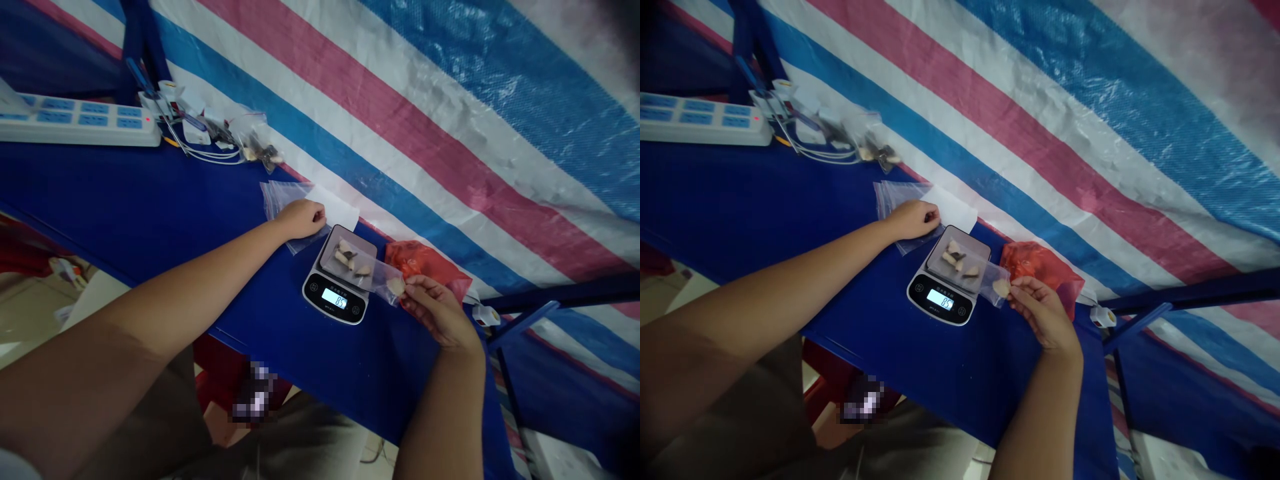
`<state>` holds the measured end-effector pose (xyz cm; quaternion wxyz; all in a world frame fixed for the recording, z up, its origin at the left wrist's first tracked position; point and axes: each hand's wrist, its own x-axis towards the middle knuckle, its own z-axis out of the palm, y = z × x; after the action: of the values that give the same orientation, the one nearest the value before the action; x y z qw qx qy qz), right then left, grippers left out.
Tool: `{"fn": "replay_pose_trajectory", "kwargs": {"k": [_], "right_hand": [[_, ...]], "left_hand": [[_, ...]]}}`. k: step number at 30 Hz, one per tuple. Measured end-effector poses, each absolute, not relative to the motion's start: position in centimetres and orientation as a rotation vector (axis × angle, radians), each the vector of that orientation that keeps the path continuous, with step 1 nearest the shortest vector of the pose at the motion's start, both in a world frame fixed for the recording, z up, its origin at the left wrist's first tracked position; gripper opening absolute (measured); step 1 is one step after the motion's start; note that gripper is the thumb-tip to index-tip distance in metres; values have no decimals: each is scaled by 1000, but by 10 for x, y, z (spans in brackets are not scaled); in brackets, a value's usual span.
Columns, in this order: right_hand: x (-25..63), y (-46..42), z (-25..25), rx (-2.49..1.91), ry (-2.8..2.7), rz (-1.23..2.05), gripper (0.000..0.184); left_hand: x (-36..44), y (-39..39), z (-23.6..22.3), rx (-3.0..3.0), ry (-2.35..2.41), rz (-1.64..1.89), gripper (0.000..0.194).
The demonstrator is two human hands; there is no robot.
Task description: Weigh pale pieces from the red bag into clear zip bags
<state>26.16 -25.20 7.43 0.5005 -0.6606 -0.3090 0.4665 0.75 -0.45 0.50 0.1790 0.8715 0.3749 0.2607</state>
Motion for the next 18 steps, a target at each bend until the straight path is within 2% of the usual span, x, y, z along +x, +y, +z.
{"fn": "replay_pose_trajectory", "kwargs": {"k": [15,18], "right_hand": [[227,-225,54,-1481,-803,1130,37],[240,-226,53,-1486,-731,978,30]], "left_hand": [[9,-3,4,2448,1073,730,19],[9,-3,4,2441,1064,739,18]]}}
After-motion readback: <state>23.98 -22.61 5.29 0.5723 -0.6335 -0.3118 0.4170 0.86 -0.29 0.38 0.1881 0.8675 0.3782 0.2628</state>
